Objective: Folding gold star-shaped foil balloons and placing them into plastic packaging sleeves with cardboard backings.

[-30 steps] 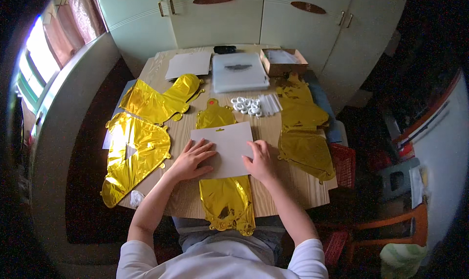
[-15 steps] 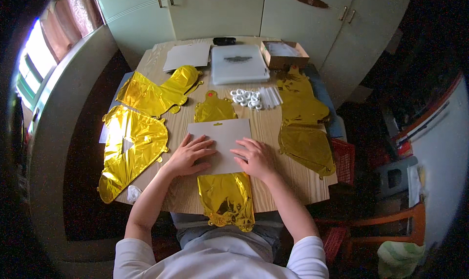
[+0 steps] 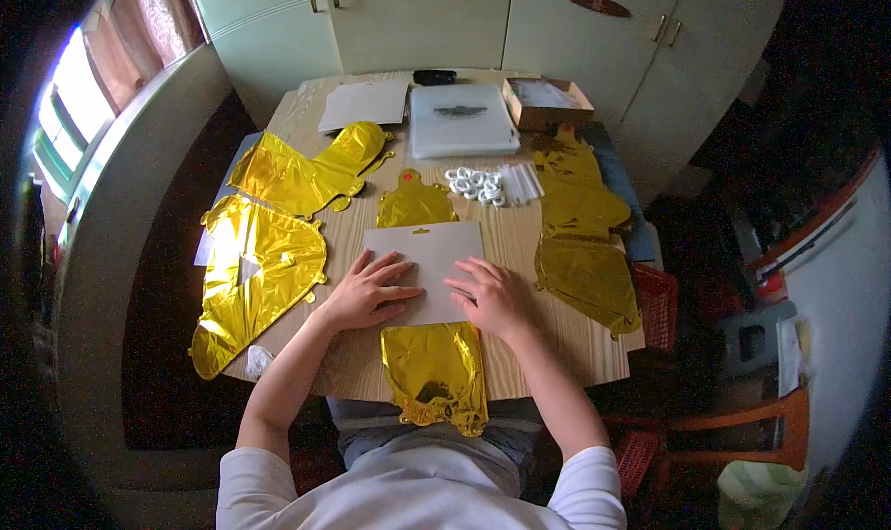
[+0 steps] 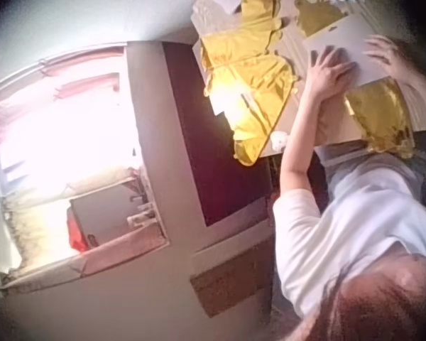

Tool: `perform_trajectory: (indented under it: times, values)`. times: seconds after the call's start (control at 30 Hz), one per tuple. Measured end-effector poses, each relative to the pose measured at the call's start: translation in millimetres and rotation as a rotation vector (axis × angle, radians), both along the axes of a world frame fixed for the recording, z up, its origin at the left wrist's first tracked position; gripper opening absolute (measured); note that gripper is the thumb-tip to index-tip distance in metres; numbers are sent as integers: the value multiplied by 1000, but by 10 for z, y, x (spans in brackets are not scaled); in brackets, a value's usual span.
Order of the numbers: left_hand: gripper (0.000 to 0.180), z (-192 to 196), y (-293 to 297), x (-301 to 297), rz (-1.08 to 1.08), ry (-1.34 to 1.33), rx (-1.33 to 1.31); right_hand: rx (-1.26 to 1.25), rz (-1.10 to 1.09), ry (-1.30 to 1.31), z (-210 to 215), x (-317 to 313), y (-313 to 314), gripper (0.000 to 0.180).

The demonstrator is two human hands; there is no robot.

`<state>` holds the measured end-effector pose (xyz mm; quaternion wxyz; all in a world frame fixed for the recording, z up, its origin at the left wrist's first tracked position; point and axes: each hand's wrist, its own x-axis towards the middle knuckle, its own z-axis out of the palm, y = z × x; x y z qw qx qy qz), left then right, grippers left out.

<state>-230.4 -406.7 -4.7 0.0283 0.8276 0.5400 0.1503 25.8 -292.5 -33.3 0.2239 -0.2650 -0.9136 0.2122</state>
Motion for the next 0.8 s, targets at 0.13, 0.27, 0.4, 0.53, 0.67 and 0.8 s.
perform_trajectory:
  times: [0.13,0.27,0.4,0.53,0.67,0.8]
  values:
    - [37,-9,-39,-15,8,0,-3,-65,192,-77,320,196,-209,58]
    - [37,-10,-34,-5,7,-13,3,95,483,-515,818,606,-687,76]
    - [37,-17,-32,4,15,-18,-5,311,478,-460,578,798,-979,77]
    - [36,-11,-23,8,9,-8,-3,350,390,-92,431,761,-898,46]
    - [38,-28,-18,-6,7,-24,-21,477,434,-89,419,604,-692,32]
    - [38,-33,-15,-12,1,-24,-16,462,514,-86,374,492,-557,27]
